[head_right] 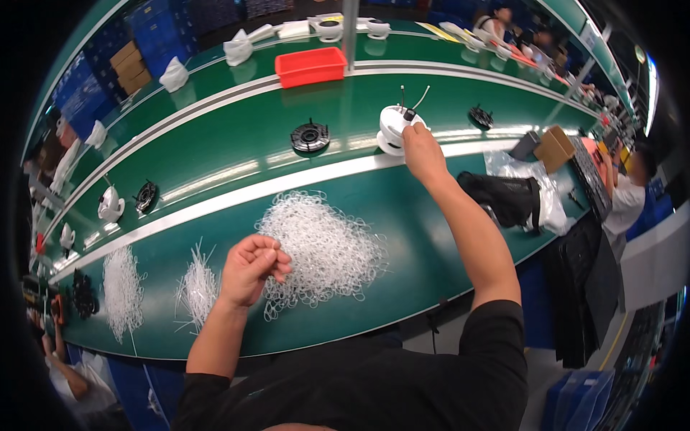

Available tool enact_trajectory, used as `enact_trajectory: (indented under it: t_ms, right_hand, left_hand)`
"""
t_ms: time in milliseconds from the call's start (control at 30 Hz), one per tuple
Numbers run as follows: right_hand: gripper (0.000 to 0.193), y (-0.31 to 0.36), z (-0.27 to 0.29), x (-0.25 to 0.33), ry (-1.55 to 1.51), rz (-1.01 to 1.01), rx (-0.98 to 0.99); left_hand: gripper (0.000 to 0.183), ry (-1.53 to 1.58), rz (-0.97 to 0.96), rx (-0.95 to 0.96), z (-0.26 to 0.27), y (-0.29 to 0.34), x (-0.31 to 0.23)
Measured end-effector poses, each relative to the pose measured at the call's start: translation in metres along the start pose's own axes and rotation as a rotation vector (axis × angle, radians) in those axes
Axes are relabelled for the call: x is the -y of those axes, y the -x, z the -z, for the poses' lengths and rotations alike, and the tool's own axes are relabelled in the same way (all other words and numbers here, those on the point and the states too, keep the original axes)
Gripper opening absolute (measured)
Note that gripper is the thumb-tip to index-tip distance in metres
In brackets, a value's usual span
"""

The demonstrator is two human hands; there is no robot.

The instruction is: The person assembles small white electronic devices on a green factory table. They repeatedly pick up white zip ties, thread them through the device casing, and secure them using a handheld tool. The person also handles loose white wires and small black components during the process.

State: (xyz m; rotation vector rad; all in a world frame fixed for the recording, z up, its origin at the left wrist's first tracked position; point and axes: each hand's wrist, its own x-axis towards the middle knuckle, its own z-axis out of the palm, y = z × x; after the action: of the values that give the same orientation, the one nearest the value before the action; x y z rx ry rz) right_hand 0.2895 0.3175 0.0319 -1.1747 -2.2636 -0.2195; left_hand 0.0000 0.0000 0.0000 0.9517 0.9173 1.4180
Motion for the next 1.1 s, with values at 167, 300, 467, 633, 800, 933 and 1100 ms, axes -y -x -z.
enact_trajectory:
  t_ms: [167,300,467,633,800,933,1100]
  right_hand:
    - [0.007,0.096,0.057,0.019,0.022,0.111,-0.014]
    - [0.011,0.146,0.070,0.032,0.118,0.151,0.006]
    - [0.016,0.158,0.086,0.051,-0.130,0.156,-0.156]
    - [0.029,0.133,0.101,0.002,-0.241,-0.306,-0.265]
    - [0.032,0.095,0.076,-0.050,-0.655,-0.275,0.228]
    - [0.029,0.079,0.066,-0.052,-0.661,-0.142,0.439]
    - [0.029,0.074,0.065,-0.046,-0.595,-0.097,0.402]
  left_hand:
    - [0.028,-0.279,0.027,-0.046,-0.059,-0.047,-0.019]
    - [0.042,-0.489,0.061,0.035,-0.111,-0.115,0.005]
    - [0.044,-0.787,0.110,0.056,-0.141,-0.174,0.049]
    - [0.040,-0.676,0.126,0.125,-0.149,-0.188,0.061]
    - [0.037,-0.731,0.194,0.184,-0.154,-0.184,0.052]
    - [0.038,-0.774,0.221,0.246,-0.159,-0.182,0.045]
    - [0.035,-0.763,0.227,0.260,-0.159,-0.186,0.047]
